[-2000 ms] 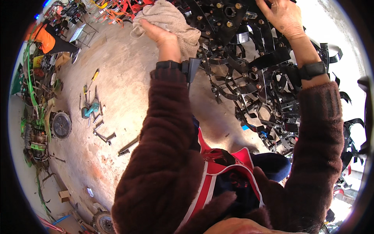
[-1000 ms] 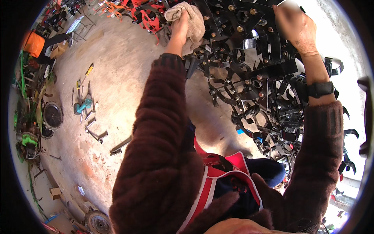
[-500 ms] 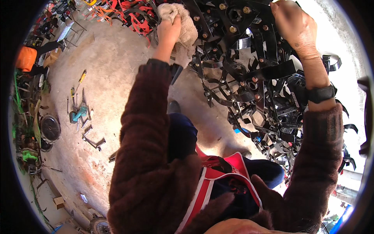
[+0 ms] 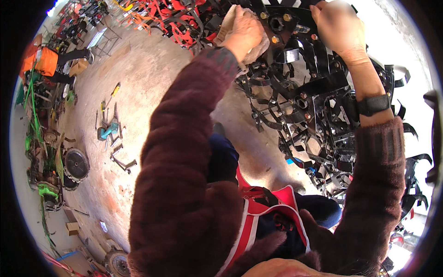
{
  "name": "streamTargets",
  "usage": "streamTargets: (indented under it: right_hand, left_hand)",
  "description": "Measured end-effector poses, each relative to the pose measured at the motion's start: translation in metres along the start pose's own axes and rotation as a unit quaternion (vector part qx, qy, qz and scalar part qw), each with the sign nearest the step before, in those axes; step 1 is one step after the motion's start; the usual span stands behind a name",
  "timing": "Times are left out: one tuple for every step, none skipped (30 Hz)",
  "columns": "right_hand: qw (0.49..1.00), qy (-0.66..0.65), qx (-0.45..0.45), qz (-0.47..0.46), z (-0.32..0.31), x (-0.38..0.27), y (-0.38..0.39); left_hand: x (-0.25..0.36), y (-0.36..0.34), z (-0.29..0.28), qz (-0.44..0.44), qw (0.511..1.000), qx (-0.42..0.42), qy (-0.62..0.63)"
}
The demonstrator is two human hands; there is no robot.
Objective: The person sits on the floor and wipes black metal parts with a cloth. They handle the parts one at a time, wiping different sections and occasionally turning them over to reach other areas.
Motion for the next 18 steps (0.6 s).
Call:
streamTargets:
  right_hand:
    - [1.000, -0.002, 0.005, -0.001, -0.001, -0.001, 0.000]
    - [1.000, -0.002, 0.009, -0.002, -0.001, -0.002, 0.000]
    - [1.000, 0.000, 0.012, -0.001, -0.001, -0.002, 0.001]
    - [1.000, 0.007, 0.008, -0.001, 0.001, -0.003, 0.000]
    - [1.000, 0.007, 0.019, -0.002, 0.000, -0.003, 0.001]
    - [1.000, 0.005, 0.029, -0.003, -0.001, -0.004, 0.002]
    - [0.999, 0.003, 0.039, -0.003, -0.001, -0.004, 0.002]
    - [0.999, -0.002, 0.036, -0.002, 0.000, -0.003, 0.002]
    - [0.999, -0.007, 0.034, -0.002, 0.001, -0.003, 0.002]
    - [0.999, -0.012, 0.032, -0.001, 0.002, -0.003, 0.001]
    - [1.000, -0.006, 0.028, 0.002, 0.002, -0.003, 0.001]
    - [1.000, 0.000, 0.025, 0.003, 0.003, -0.004, 0.001]
    - [1.000, 0.008, 0.023, 0.005, 0.002, -0.004, 0.000]
    - [1.000, 0.008, 0.018, 0.002, 0.002, -0.005, 0.000]
    - [1.000, 0.009, 0.013, 0.000, 0.002, -0.006, 0.000]
    - [1.000, 0.011, 0.007, -0.001, 0.002, -0.006, 0.000]
    - [1.000, 0.015, 0.008, -0.002, 0.001, -0.007, 0.000]
    - [1.000, 0.019, 0.009, -0.002, 0.000, -0.007, 0.000]
  left_hand:
    - [0.000, -0.012, 0.006, -0.053, 0.996, -0.054, -0.043]
    - [0.001, -0.022, 0.014, -0.045, 0.993, -0.108, -0.018]
    - [0.004, -0.031, 0.026, -0.024, 0.982, -0.184, 0.023]
    - [0.007, -0.033, 0.030, -0.019, 0.979, -0.195, 0.065]
    - [0.008, -0.036, 0.031, -0.016, 0.976, -0.191, 0.107]
    - [0.009, -0.038, 0.032, -0.013, 0.971, -0.187, 0.149]
    - [0.010, -0.040, 0.035, -0.012, 0.965, -0.190, 0.180]
    - [0.010, -0.040, 0.037, -0.014, 0.962, -0.192, 0.192]
    - [0.011, -0.041, 0.039, -0.017, 0.960, -0.197, 0.199]
    - [0.011, -0.041, 0.042, -0.023, 0.959, -0.201, 0.198]
    - [0.011, -0.042, 0.043, -0.029, 0.959, -0.206, 0.195]
    - [0.012, -0.042, 0.044, -0.035, 0.958, -0.212, 0.191]
    - [0.011, -0.042, 0.045, -0.041, 0.957, -0.217, 0.187]
    - [0.010, -0.041, 0.045, -0.046, 0.958, -0.219, 0.182]
    - [0.009, -0.041, 0.045, -0.050, 0.958, -0.218, 0.181]
    - [0.008, -0.039, 0.043, -0.049, 0.961, -0.206, 0.175]
    - [0.007, -0.036, 0.038, -0.046, 0.968, -0.186, 0.165]
    - [0.004, -0.032, 0.035, -0.044, 0.971, -0.163, 0.171]
Point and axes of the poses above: each hand's wrist, its own y-axis away from the middle knuckle, its own z-axis out of the palm, x = y × z, the point moved 9 cm from there along -y, towards the middle knuckle, and after that the axes turned 13 degrees about -x, right-handed, at the moved point
